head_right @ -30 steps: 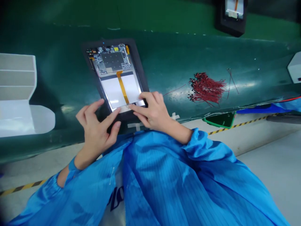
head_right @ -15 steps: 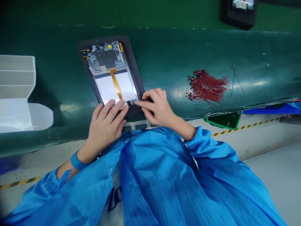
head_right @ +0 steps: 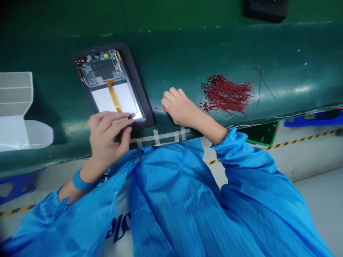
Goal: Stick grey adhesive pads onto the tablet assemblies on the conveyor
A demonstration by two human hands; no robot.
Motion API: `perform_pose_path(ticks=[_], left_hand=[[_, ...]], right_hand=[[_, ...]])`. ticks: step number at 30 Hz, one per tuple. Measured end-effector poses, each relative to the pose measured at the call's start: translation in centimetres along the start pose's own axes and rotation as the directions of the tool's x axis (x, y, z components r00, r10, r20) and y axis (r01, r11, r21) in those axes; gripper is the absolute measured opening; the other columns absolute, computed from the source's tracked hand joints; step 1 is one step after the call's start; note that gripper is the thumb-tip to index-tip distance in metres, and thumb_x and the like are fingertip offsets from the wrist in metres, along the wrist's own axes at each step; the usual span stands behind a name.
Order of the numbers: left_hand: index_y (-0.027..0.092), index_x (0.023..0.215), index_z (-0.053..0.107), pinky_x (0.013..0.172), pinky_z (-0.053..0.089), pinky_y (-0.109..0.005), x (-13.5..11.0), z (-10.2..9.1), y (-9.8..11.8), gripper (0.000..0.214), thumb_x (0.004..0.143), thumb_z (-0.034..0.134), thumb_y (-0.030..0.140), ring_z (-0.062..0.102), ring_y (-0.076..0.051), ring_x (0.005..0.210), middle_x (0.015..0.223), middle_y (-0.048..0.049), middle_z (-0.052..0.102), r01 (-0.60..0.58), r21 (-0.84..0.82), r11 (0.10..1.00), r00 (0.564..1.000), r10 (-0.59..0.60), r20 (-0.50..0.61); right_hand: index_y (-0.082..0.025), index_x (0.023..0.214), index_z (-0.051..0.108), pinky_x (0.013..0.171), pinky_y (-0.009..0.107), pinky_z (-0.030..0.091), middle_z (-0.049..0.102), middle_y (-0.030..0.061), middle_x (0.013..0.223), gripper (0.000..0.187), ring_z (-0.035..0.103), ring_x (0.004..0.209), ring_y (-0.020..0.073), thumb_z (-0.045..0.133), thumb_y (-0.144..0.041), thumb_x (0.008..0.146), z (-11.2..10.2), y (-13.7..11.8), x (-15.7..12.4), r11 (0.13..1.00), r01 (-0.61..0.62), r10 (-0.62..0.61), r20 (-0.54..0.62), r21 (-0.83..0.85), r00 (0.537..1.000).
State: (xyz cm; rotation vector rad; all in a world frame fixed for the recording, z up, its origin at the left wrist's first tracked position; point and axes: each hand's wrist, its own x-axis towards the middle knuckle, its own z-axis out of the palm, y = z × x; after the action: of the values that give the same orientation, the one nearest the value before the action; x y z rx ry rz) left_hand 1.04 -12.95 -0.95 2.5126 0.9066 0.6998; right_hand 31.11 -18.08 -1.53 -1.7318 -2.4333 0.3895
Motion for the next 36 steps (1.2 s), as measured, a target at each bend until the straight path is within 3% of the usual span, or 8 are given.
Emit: perform_pose_path(ticks=[6,12,16,21,23,26,31,36], left_hand=[[0.024,0.131,0.073,0.102,0.044,-0.051,3.3,1.5,2.2,0.027,0.107,0.062,0.03,0.066,-0.03,0.111,0.119,-0.0086,0.08,-0.101,0.035,0.994,0.994,0.099,0.036],[0.026,0.097,0.08,0.093,0.046,-0.048,3.2,0.7,2.1,0.021,0.109,0.063,0.032,0.07,-0.022,0.082,0.091,-0.0018,0.082,-0.078,0.046,0.996,0.997,0.078,0.005],[0.024,0.097,0.084,0.074,0.052,-0.037,2.5,-0.2,2.9,0.012,0.102,0.074,0.03,0.074,-0.018,0.075,0.088,-0.001,0.083,0.142,-0.205,0.968,0.987,-0.155,-0.045],[0.026,0.094,0.087,0.064,0.055,-0.028,1.4,-1.6,3.4,0.006,0.089,0.085,0.029,0.073,-0.015,0.071,0.089,0.0002,0.084,0.507,-0.528,0.681,0.844,-0.518,0.143],[0.027,0.095,0.088,0.064,0.055,-0.027,0.7,-2.0,3.0,0.008,0.088,0.085,0.03,0.074,-0.015,0.071,0.089,-0.0002,0.084,0.552,-0.541,0.634,0.81,-0.562,0.167],[0.026,0.1,0.087,0.067,0.055,-0.028,-0.4,-2.2,2.0,0.011,0.093,0.08,0.031,0.074,-0.015,0.074,0.09,-0.0009,0.083,0.551,-0.515,0.657,0.807,-0.576,0.129],[0.025,0.108,0.083,0.068,0.053,-0.03,-1.6,-2.1,0.8,0.014,0.098,0.073,0.028,0.071,-0.015,0.075,0.095,-0.0012,0.08,0.467,-0.409,0.784,0.854,-0.52,-0.022],[0.024,0.107,0.08,0.077,0.053,-0.039,-1.7,-1.6,0.7,0.013,0.101,0.068,0.024,0.065,-0.02,0.081,0.091,-0.0024,0.077,0.3,-0.237,0.924,0.929,-0.339,-0.148]], right_hand=[[-0.021,0.1,0.054,0.087,0.042,0.039,0.06,0.0127,0.107,0.019,0.05,0.104,0.03,0.039,-0.013,0.108,-1.9,-2.0,-0.4,0.978,0.12,-0.115,-0.039,0.17,0.993],[-0.022,0.106,0.051,0.087,0.038,0.044,0.062,0.0105,0.112,0.012,0.056,0.097,0.0232,0.041,-0.015,0.107,-2.7,-4.1,0.0,0.887,0.114,-0.097,-0.063,0.447,0.993],[-0.022,0.111,0.055,0.079,0.031,0.044,0.066,0.005,0.102,0.006,0.06,0.089,0.018,0.05,-0.023,0.109,-2.6,-5.9,0.7,0.832,0.079,-0.012,-0.125,0.549,0.992],[-0.021,0.099,0.06,0.073,0.03,0.039,0.067,0.0037,0.095,0.018,0.06,0.084,0.0164,0.047,-0.026,0.112,-1.5,-6.8,2.3,0.842,0.225,-0.067,-0.317,0.491,0.946],[-0.021,0.098,0.058,0.072,0.03,0.037,0.067,0.0029,0.092,0.015,0.058,0.08,0.0159,0.049,-0.024,0.109,-1.2,-6.6,2.9,0.844,0.22,-0.089,-0.276,0.489,0.957],[-0.021,0.097,0.057,0.071,0.03,0.034,0.065,0.0029,0.088,0.013,0.054,0.077,0.0166,0.049,-0.024,0.106,-1.3,-6.2,3.6,0.873,0.138,-0.093,-0.118,0.467,0.989],[-0.02,0.1,0.059,0.072,0.033,0.027,0.066,0.0041,0.088,0.014,0.051,0.075,0.0181,0.047,-0.025,0.105,-1.9,-6.1,4.8,0.935,0.0,-0.045,0.119,0.355,0.992],[-0.02,0.101,0.061,0.073,0.033,0.024,0.067,0.0049,0.089,0.015,0.052,0.077,0.019,0.047,-0.024,0.107,-2.1,-6.4,5.8,0.96,-0.02,-0.04,0.21,0.278,0.977]])
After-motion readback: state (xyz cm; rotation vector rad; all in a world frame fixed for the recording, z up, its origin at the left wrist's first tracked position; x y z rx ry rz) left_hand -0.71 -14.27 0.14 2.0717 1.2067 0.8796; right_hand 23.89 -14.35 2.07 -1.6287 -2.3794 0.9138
